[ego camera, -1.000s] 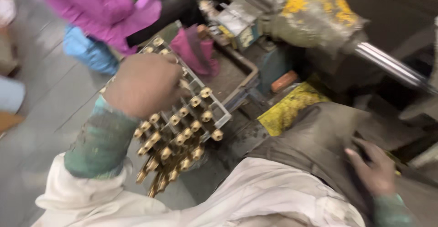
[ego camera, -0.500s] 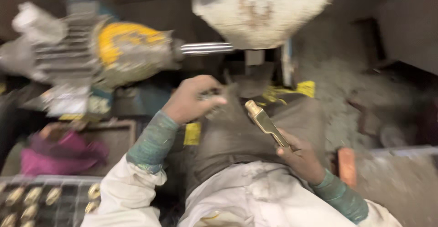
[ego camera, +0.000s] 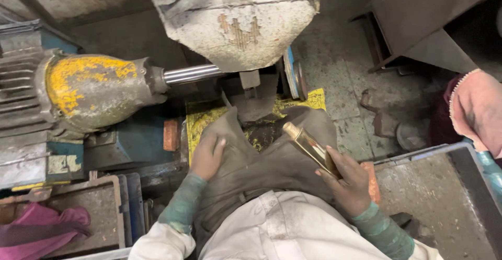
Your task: The person picks up brass-colored metal parts from a grid tray and holds them against a rotating grinding wheel to polish the surface. They handle the parts with both hands, rotating them to ensure even contact with the wheel, and then place the finished pieces back into the tray.
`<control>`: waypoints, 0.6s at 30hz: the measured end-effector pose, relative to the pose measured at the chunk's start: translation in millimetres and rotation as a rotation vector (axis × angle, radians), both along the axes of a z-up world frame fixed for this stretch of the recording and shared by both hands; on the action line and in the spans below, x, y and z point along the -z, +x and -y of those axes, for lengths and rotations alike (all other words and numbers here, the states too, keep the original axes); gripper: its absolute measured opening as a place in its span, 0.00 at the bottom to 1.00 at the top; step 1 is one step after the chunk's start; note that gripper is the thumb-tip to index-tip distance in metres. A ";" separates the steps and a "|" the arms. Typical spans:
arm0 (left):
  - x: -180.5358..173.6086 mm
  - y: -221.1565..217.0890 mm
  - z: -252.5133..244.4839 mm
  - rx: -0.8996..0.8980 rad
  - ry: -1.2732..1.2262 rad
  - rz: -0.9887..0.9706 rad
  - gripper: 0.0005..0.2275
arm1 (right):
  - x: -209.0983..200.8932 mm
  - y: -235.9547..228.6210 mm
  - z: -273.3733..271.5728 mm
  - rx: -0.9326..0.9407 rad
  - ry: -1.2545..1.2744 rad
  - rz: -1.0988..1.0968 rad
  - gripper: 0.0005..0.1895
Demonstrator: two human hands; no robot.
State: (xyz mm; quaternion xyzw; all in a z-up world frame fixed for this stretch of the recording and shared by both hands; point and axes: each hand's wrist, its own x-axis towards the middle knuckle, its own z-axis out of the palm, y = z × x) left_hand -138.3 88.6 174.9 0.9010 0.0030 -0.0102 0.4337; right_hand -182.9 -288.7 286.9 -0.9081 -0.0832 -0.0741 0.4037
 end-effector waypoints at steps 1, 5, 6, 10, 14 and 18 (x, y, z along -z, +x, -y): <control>-8.8 7.6 9.6 -0.042 -0.301 0.023 0.11 | -3.3 1.9 -0.6 -0.045 -0.027 0.069 0.33; -69.9 13.7 43.9 0.050 -1.261 -0.466 0.19 | -22.7 4.9 4.6 -0.184 -0.161 0.195 0.34; -81.7 12.3 53.4 0.084 -1.285 -0.508 0.19 | -27.2 3.9 5.3 -0.207 -0.202 0.187 0.34; -101.0 1.4 75.7 0.195 -1.266 -0.458 0.17 | -37.9 0.8 -0.4 -0.263 -0.319 0.296 0.34; -94.1 -9.7 75.3 0.289 -1.256 -0.491 0.16 | -31.6 12.0 -10.1 -0.297 -0.379 0.309 0.32; -71.6 -8.0 67.6 0.256 -1.250 -0.534 0.16 | -2.6 38.0 -17.1 -0.345 -0.400 0.184 0.34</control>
